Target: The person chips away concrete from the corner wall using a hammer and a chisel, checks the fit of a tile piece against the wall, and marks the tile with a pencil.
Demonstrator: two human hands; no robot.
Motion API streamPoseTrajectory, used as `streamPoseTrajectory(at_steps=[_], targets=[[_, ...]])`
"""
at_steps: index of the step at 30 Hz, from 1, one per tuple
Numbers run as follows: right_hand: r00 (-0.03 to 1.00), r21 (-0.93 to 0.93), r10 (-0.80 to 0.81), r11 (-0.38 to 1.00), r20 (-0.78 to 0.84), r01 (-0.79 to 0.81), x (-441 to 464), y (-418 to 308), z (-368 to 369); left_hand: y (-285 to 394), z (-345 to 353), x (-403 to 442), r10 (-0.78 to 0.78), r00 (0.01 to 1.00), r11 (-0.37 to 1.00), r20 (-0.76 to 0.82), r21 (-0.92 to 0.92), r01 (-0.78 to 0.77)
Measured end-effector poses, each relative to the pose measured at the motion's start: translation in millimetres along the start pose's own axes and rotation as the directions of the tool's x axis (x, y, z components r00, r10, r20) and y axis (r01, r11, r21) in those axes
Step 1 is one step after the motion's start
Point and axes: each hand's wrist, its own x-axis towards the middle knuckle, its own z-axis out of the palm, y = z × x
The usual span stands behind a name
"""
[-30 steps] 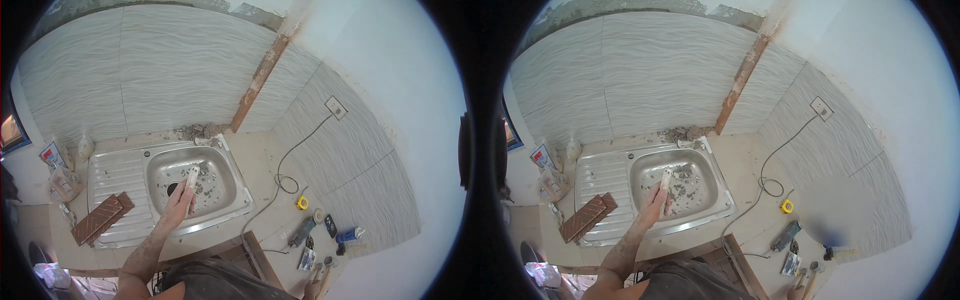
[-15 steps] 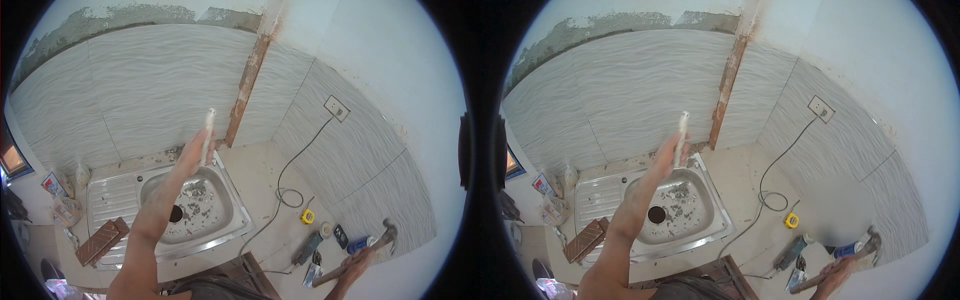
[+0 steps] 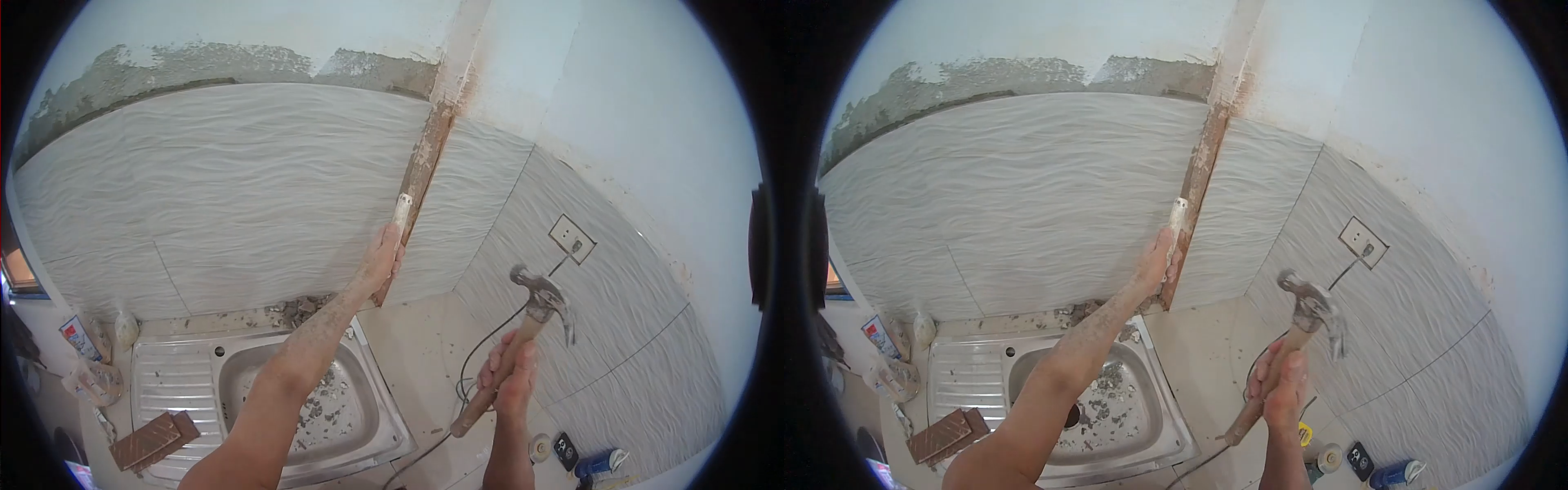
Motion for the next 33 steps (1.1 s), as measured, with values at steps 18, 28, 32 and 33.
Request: streamPoseTrajectory(at_steps=[18, 28, 32, 33], targets=[[0.834, -0.486, -0.243, 0.718, 0.495, 0.498, 91.7, 72.2, 72.7, -108.9, -48.2, 78.7, 0.158, 0.984, 0.971, 0.087, 0.169, -0.171], [0.762, -0.541, -0.329, 0.552, 0.558, 0.634, 129.1, 86.7, 85.4, -96.5, -54.7, 56.1, 0.246, 0.946, 0.965, 0.210, 0.041, -0.259], [0.847, -0.640, -0.233, 0.568, 0.477, 0.517, 150.9, 93.8, 86.2, -118.9, -61.9, 82.5, 0.498, 0.837, 0.747, 0.225, 0.378, -0.546], [0.846, -0.638, -0.238, 0.569, 0.476, 0.519, 150.2, 95.9, 84.6, -103.9, -52.8, 76.4, 0.373, 0.907, 0.898, 0.195, 0.168, -0.406]])
